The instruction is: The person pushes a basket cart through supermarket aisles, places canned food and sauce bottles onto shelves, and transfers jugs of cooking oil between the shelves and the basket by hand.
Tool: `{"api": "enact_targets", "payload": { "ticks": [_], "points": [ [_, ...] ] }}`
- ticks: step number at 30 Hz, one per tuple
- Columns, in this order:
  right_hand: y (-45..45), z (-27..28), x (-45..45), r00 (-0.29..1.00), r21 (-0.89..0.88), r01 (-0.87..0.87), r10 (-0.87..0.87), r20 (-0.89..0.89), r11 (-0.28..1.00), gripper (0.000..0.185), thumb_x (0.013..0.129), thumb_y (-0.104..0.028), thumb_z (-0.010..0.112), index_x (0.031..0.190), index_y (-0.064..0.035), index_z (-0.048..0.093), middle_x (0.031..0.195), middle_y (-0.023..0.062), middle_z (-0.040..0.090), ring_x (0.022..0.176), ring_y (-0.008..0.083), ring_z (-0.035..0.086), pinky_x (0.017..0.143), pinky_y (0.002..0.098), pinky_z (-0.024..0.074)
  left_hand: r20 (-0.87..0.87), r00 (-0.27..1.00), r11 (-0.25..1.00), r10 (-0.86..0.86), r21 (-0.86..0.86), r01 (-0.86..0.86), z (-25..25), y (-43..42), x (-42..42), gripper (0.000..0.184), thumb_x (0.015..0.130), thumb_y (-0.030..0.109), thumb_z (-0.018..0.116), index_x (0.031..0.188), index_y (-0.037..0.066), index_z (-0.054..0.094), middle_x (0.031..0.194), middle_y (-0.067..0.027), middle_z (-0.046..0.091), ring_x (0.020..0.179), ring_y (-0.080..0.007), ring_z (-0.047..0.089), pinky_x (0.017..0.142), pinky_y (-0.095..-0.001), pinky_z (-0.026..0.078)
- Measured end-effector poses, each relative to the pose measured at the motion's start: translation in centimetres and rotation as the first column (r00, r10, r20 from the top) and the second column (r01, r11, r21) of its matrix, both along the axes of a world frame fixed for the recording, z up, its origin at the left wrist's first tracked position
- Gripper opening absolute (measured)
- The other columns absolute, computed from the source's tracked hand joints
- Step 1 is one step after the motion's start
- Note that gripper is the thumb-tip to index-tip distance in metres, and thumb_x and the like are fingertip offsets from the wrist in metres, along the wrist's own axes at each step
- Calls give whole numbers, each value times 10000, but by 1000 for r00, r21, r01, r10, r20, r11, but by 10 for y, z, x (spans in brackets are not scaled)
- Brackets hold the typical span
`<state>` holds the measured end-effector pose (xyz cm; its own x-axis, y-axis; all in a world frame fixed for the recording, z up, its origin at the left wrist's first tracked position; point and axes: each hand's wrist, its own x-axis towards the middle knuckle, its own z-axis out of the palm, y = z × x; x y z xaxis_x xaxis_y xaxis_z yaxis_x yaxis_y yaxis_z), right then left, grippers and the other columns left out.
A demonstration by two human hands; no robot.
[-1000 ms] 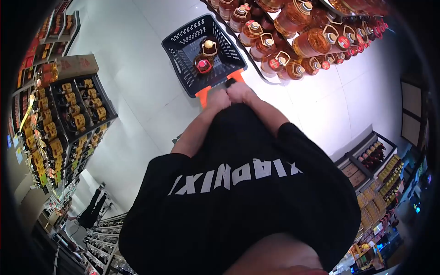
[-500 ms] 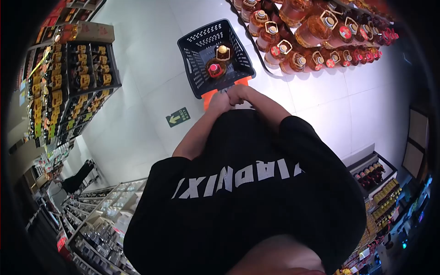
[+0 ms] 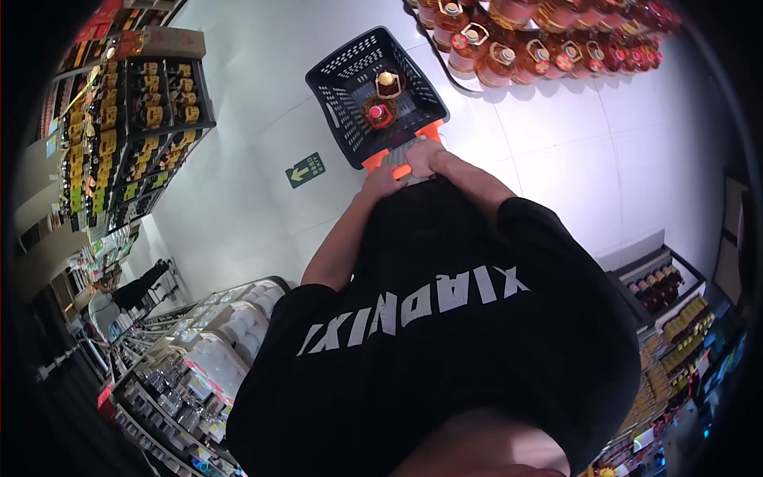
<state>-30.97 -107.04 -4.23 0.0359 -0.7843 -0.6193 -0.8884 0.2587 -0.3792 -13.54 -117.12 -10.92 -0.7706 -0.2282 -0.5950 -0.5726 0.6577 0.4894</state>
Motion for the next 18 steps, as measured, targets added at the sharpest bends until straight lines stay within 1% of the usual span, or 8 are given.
{"api": "enact_targets", "payload": {
  "ticks": [3,6,8,9,12,13,16,18],
  "points": [
    [39,-1,24,1000,-5,-15,15,-20,1000,351,760,-253,601,994,-31,739,1031,198,720,1012,345,687,882,449,541,18,993,993,-119,24,119,-22,31,20,579,770,470,729,1144,34,659,1148,-212,675,1062,-369,649,917,-458,522],
    [77,-14,61,999,12,8,-8,-36,1000,341,765,-254,596,984,-37,742,1023,196,721,1007,343,688,876,449,542,-51,995,996,-88,-21,87,-34,69,51,574,780,464,726,1151,32,656,1121,-210,684,1051,-379,652,906,-455,528],
    [107,-31,85,998,8,9,-9,-59,1000,330,761,-255,594,968,-49,749,1016,187,725,1004,343,690,871,443,543,30,992,989,-120,90,116,-25,96,68,550,776,442,733,1154,50,662,1116,-201,689,1050,-380,654,891,-459,533],
    [121,-41,100,998,20,25,-24,-61,999,328,754,-258,602,958,-50,752,1010,185,727,1002,342,691,868,438,545,83,995,998,-58,19,57,-25,115,79,496,781,395,731,1155,75,667,1110,-194,691,1048,-373,656,883,-472,532],
    [167,-51,131,997,53,42,-39,-66,998,318,733,-256,625,940,-54,756,996,180,732,1000,339,693,865,427,549,32,999,999,-36,-29,37,18,172,105,497,778,363,742,1172,77,642,1115,-199,687,1044,-377,655,893,-482,526],
    [183,-51,146,997,63,49,-46,-58,997,314,726,-254,632,935,-55,757,991,179,733,1000,338,693,864,425,550,-25,999,999,-39,0,39,26,190,117,524,772,359,766,1181,72,607,1118,-209,682,1053,-383,649,910,-485,517],
    [242,-45,180,998,112,40,-34,-57,993,310,709,-237,649,935,-56,758,986,177,734,1007,334,693,867,421,550,-113,991,996,-71,48,77,17,248,152,536,767,363,786,1173,72,590,1129,-208,677,1082,-382,638,926,-487,509],
    [270,-39,195,995,69,75,-70,-68,995,319,692,-220,664,954,-66,762,1003,172,736,1024,323,693,882,410,548,40,999,993,-29,119,24,17,277,164,536,780,348,784,1197,81,580,1206,-223,640,1158,-375,602,964,-476,491]
  ]
}}
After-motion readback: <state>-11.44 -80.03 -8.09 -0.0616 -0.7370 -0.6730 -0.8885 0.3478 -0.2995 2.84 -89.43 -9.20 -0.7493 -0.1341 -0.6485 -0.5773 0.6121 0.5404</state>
